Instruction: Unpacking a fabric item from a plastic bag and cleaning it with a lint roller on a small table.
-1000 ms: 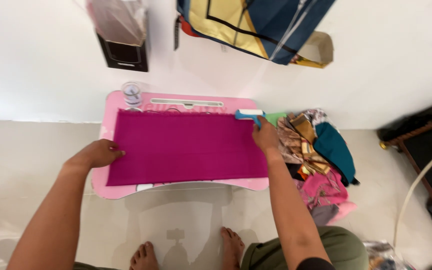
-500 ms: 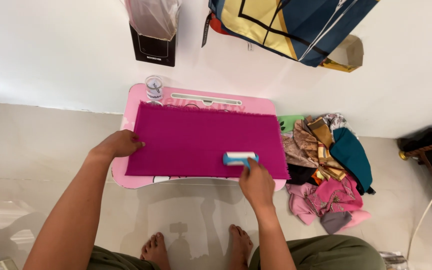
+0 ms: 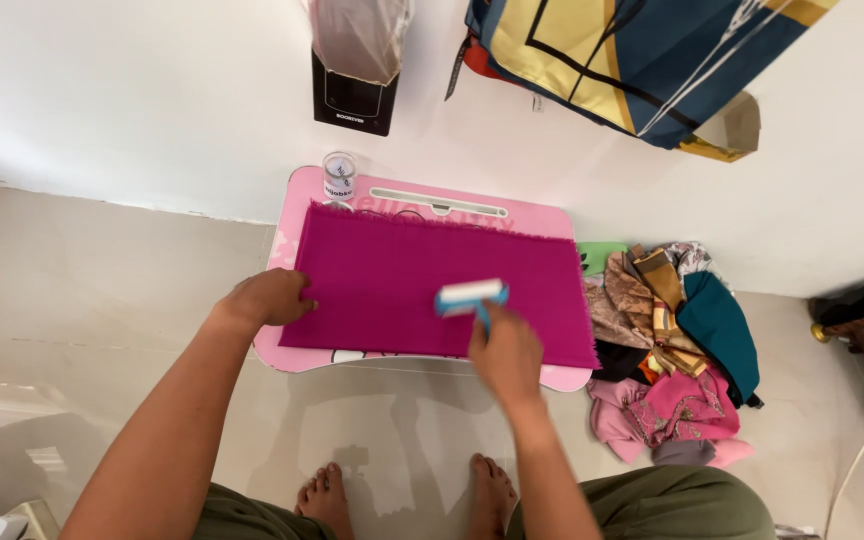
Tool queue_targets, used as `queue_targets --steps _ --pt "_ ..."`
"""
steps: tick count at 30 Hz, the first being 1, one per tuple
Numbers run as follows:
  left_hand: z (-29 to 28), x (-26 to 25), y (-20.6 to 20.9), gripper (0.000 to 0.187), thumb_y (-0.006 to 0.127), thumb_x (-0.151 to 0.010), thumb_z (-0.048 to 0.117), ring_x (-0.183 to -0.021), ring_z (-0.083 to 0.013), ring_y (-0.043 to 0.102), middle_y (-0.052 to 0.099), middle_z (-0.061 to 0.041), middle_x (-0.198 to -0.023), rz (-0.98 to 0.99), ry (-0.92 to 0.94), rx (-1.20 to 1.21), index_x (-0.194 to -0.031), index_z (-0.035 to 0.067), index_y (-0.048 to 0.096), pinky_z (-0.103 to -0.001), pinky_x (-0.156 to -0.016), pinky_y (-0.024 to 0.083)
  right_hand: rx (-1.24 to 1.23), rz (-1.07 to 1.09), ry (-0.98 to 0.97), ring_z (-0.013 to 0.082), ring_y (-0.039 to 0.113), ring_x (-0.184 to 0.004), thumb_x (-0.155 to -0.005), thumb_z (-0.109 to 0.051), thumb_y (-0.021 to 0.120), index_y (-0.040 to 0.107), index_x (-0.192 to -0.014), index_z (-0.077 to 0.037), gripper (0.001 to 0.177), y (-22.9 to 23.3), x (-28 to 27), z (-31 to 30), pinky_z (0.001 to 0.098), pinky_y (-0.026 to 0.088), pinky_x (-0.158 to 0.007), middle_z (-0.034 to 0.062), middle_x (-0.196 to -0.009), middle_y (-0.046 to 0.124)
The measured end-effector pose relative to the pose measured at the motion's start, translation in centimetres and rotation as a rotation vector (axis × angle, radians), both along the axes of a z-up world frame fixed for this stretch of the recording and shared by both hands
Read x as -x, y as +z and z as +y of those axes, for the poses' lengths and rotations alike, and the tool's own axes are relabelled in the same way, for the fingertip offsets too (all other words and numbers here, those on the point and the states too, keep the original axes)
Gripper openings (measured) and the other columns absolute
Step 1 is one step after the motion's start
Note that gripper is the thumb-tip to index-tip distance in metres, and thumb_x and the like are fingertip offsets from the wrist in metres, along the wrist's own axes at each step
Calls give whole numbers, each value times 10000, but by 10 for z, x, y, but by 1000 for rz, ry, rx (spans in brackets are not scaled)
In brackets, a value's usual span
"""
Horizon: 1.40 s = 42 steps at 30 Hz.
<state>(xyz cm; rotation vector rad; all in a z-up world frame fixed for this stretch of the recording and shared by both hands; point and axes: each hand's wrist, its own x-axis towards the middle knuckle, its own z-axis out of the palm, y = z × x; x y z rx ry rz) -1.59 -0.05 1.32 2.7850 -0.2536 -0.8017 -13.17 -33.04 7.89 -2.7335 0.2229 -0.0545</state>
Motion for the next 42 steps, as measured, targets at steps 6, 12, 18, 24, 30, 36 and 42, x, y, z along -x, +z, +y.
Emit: queue_targets --steps 6,12,18,24,30,36,42 --pt "1 1 18 596 600 -938 421 -1288 -375 631 668 -220 -1366 53 46 78 -1440 99 611 -499 -1046 529 -84 37 -5 523 689 -1013 -956 -208 513 642 -1313 -92 397 -40 11 34 643 548 -848 266 -1076 703" --pt "5 4 20 615 600 -945 413 -1331 -399 587 635 -245 -1398 63 55 119 -1451 64 590 -502 -1086 500 -43 -62 83 519 672 -1069 -978 -217 516 606 -1336 -109 385 -73 -117 28 644 529 -888 261 -1092 698" --pt "15 6 27 631 605 -945 431 -1366 -405 549 606 -247 -1430 81 93 151 -1454 60 582 -506 -1120 472 -31 -15 223 487 638 -1155 -949 -195 611 633 -1313 -119 373 -16 -112 -37 606 494 -974 251 -1151 712" --pt "21 -7 4 597 602 -941 422 -1323 -390 588 644 -221 -1384 27 114 207 -1434 85 612 -491 -1084 499 -131 191 298 507 637 -1173 -824 -92 713 744 -1186 -29 369 15 -52 -108 593 476 -984 286 -1133 747" --pt "20 -6 9 571 594 -945 398 -1307 -392 599 655 -220 -1367 -4 112 184 -1422 85 620 -503 -1068 509 -251 207 523 466 661 -1146 -815 -82 732 748 -1155 -35 344 -1 -79 -32 536 490 -975 264 -1104 750" --pt "18 -5 4 425 545 -968 294 -1168 -403 681 731 -197 -1221 -161 66 124 -1314 100 700 -545 -956 564 -346 159 811 391 697 -1073 -828 -117 744 753 -1128 -103 300 -41 -122 75 486 517 -936 173 -1045 766" --pt "10 -15 -52 369 583 -922 330 -1105 -353 718 752 -137 -1161 -258 -38 -62 -1180 140 767 -538 -912 586 -227 197 789 375 708 -1060 -815 -145 740 759 -1113 -146 299 -18 -123 18 473 529 -918 147 -1032 772"
